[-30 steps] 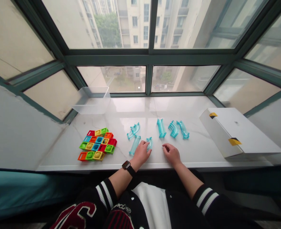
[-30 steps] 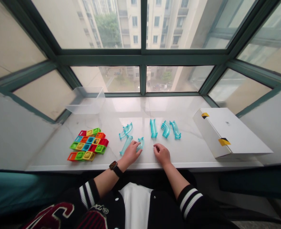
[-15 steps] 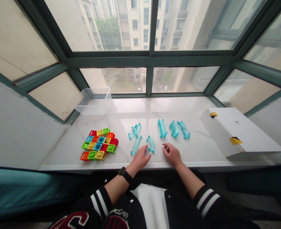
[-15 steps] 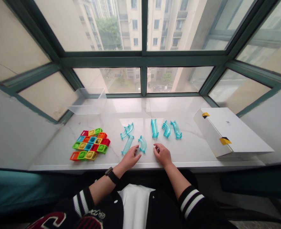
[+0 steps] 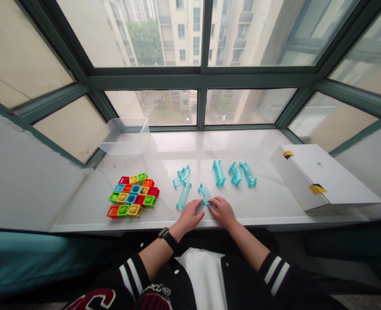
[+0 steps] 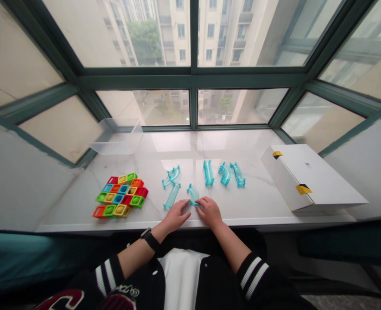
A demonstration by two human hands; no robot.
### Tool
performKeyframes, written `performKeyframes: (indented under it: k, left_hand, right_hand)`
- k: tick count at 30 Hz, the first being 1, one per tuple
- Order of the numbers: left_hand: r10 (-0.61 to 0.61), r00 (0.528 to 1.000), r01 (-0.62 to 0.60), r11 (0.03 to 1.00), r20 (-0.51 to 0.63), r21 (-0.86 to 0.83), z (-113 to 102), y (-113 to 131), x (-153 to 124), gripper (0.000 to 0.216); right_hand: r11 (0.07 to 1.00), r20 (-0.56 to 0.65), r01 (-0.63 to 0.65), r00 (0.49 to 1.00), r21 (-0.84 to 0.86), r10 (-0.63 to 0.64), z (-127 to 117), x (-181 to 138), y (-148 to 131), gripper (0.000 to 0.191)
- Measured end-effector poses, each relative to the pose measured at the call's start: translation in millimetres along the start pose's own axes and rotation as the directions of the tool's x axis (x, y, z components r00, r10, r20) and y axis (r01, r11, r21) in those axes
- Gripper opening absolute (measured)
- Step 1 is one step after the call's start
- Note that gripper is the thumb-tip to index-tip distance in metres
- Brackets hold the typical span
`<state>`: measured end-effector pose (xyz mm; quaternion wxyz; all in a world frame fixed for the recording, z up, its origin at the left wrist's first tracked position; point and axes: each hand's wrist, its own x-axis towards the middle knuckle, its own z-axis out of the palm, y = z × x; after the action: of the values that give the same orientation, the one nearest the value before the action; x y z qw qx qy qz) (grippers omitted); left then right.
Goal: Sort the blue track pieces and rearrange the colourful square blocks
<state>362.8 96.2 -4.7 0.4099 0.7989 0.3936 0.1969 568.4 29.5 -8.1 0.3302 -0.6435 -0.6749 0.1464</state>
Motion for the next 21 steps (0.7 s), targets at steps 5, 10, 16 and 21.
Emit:
performKeyframes:
  k: [5, 10, 16, 21]
  left_hand:
    - [-0.006, 1.000, 0.006, 1.000, 0.019, 0.013, -1.6, 1.7, 2.1, 0.054]
    - [-0.006, 1.000, 0.006, 1.000, 0.010, 0.024, -0.7, 2.2, 2.4, 0.054]
    - [0.005, 1.000, -0.006, 1.000, 0.021, 0.021, -1.4, 0.7, 2.9, 0.055]
    - [0.022, 0.999, -0.022, 1.000, 0.031, -0.010, -4.9, 2.2, 2.1, 0.056]
  right_hand:
    - [0.999, -0.023, -0.031, 0.999, 0.033, 0.032, 0.8, -0.5, 3.3, 0.016]
    - [0.999, -0.033, -0.028, 0.999, 0.041, 0.029, -0.8, -0.5, 1.2, 0.017]
    - [0.998, -0.066, -0.017, 0.998, 0.058, 0.021, 1.2, -1.2, 2.5, 0.016]
    - [0.992, -0.109, -0.038, 0.993, 0.120, 0.051, 1.2, -3.0, 2.3, 0.015]
